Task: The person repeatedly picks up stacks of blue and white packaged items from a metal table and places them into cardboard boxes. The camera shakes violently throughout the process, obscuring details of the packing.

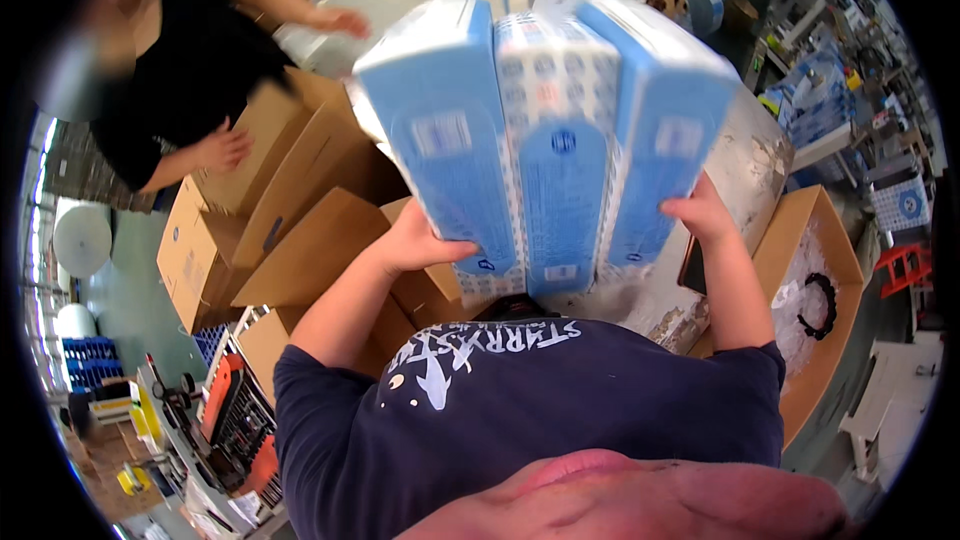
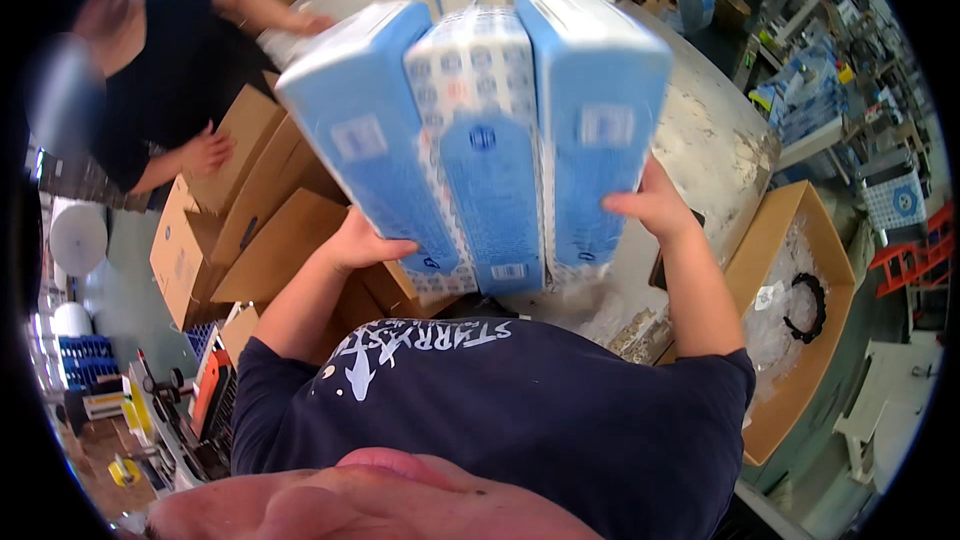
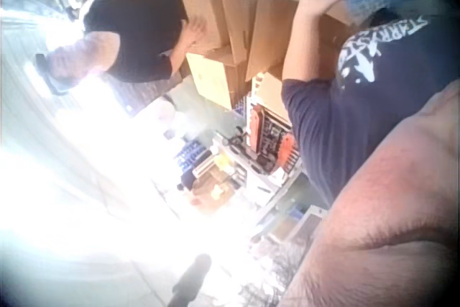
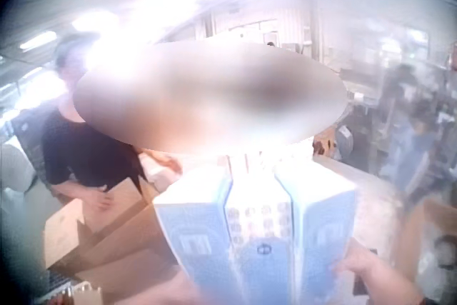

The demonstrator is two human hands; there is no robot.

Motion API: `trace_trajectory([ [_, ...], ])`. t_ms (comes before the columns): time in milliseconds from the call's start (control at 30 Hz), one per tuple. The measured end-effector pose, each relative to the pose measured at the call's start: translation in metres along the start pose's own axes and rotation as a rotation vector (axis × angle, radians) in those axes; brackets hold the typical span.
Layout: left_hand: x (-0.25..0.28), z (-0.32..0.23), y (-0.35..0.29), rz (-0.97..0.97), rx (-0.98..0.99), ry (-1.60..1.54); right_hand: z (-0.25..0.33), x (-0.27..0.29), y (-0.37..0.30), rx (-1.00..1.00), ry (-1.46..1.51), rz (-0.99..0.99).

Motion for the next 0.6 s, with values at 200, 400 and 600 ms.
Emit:
trace_trajectory([
  [200,-0.01,0.016,-0.08,-0.091,0.124,0.389,0.0,-0.087,0.013,0.095,-0.504,-0.076],
  [400,0.031,-0.081,-0.162,-0.248,0.126,0.866,0.072,-0.152,0.059,0.18,-0.613,0.075],
  [600,0.095,-0.229,-0.311,-0.393,0.663,1.091,0.069,-0.291,0.045,-0.253,-0.732,0.812],
])
Point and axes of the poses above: each hand's wrist, its own y-axis towards the middle knuckle, its own x-axis out of the back of the hand, z = x × y, the point moved 3 cm from there along y, towards the middle knuckle, and after that the axes turned 13 degrees about z, right-handed, at the moved point
